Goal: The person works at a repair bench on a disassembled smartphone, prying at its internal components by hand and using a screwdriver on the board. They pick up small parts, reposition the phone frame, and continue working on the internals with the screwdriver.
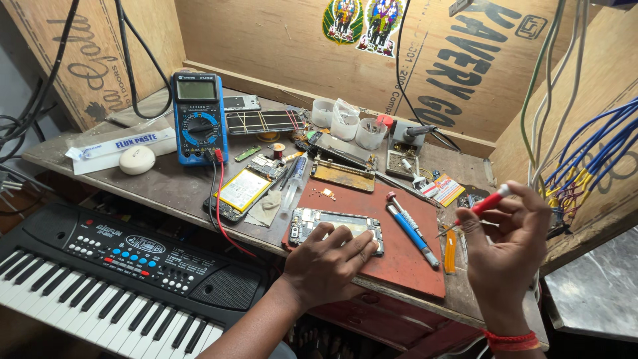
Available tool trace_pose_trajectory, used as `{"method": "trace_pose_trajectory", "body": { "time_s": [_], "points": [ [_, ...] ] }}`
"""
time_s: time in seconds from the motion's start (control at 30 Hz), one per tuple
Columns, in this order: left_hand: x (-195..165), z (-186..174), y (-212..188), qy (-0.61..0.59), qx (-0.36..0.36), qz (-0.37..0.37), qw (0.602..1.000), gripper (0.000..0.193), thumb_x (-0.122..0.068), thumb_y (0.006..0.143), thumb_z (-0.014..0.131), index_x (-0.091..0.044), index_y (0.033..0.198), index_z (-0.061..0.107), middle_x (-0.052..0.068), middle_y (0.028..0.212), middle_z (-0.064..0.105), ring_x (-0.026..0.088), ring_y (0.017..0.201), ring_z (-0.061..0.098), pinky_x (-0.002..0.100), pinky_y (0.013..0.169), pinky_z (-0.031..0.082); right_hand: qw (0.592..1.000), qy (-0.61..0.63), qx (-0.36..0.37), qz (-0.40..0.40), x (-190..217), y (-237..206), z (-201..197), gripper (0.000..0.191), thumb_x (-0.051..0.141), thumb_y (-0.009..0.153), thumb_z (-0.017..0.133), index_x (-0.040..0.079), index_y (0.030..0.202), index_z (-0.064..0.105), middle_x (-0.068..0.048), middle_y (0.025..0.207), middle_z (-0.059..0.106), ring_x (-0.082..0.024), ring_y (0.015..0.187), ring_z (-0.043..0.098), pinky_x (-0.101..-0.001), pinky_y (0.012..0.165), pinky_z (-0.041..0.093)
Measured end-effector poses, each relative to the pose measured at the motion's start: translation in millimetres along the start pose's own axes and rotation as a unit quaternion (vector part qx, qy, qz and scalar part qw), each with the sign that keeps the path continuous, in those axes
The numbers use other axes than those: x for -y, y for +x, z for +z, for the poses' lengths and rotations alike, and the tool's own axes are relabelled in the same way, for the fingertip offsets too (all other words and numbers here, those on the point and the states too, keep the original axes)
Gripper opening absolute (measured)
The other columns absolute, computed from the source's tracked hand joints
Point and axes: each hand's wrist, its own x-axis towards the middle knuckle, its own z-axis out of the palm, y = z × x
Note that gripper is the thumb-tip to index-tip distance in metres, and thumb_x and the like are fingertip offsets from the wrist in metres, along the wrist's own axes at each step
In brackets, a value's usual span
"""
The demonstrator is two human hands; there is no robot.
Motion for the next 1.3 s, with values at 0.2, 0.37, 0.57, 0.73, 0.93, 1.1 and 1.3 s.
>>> {"method": "trace_pose_trajectory", "body": {
  "time_s": [0.2,0.37,0.57,0.73,0.93,1.1,1.3],
  "points": [
    [0,0,0,0.001,0.003,0.003,1.000,0.060,-0.056,0.083,0.069,-0.008,0.119,0.075,0.002,0.126,0.070,0.018,0.102,0.063,0.036,0.095,0.045,0.997,0.053,-0.042,0.025,-7,-1,-6,0.059,-0.002,0.104,0.076,0.006,0.144,0.034,-0.011,0.112,0.060,-0.014,0.090,0.068,-0.0237,0.073,0.061],
    [0,-1,-1,0.003,0.004,0.002,1.000,0.061,-0.057,0.084,0.069,-0.008,0.121,0.074,0.002,0.126,0.069,0.018,0.101,0.062,0.036,0.095,0.045,0.996,0.054,-0.069,0.007,2,-11,9,0.060,-0.004,0.109,0.075,0.005,0.150,0.032,-0.011,0.114,0.053,-0.015,0.095,0.065,-0.0249,0.076,0.060],
    [-1,-1,-3,0.032,0.012,0.003,0.999,0.060,-0.050,0.077,0.071,-0.011,0.123,0.074,-0.002,0.128,0.069,0.014,0.103,0.063,0.034,0.097,0.046,0.989,0.138,-0.030,-0.030,14,-18,49,0.056,-0.008,0.108,0.067,0.007,0.148,0.031,-0.012,0.119,0.054,-0.016,0.098,0.065,-0.0272,0.083,0.063],
    [1,-3,-2,0.005,0.011,0.006,1.000,0.066,-0.056,0.077,0.073,-0.008,0.122,0.074,0.001,0.127,0.069,0.017,0.102,0.062,0.036,0.094,0.045,0.992,0.118,0.031,-0.020,12,-16,68,0.055,-0.010,0.102,0.063,0.006,0.148,0.037,-0.014,0.119,0.059,-0.017,0.101,0.067,-0.0298,0.088,0.060],
    [1,-4,-3,-0.005,0.005,-0.001,1.000,0.066,-0.056,0.077,0.074,-0.008,0.123,0.074,0.002,0.128,0.069,0.016,0.105,0.063,0.034,0.096,0.046,0.992,0.116,0.044,0.013,7,-21,64,0.055,-0.007,0.098,0.067,0.005,0.145,0.041,-0.012,0.116,0.061,-0.016,0.102,0.066,-0.0290,0.086,0.060],
    [1,-5,-3,0.002,0.010,0.000,1.000,0.068,-0.056,0.074,0.074,-0.008,0.123,0.074,0.000,0.127,0.069,0.016,0.103,0.063,0.034,0.096,0.045,0.988,0.132,0.074,0.025,5,-23,66,0.055,-0.005,0.096,0.068,0.004,0.143,0.042,-0.011,0.116,0.060,-0.016,0.104,0.066,-0.0298,0.087,0.062],
    [1,-7,-1,-0.010,0.015,0.002,1.000,0.069,-0.058,0.076,0.074,-0.008,0.123,0.074,0.000,0.125,0.069,0.016,0.104,0.062,0.034,0.096,0.045,0.989,0.124,0.077,0.038,5,-23,69,0.054,-0.004,0.096,0.069,0.004,0.143,0.043,-0.011,0.115,0.062,-0.018,0.105,0.068,-0.0314,0.087,0.063]
  ]
}}
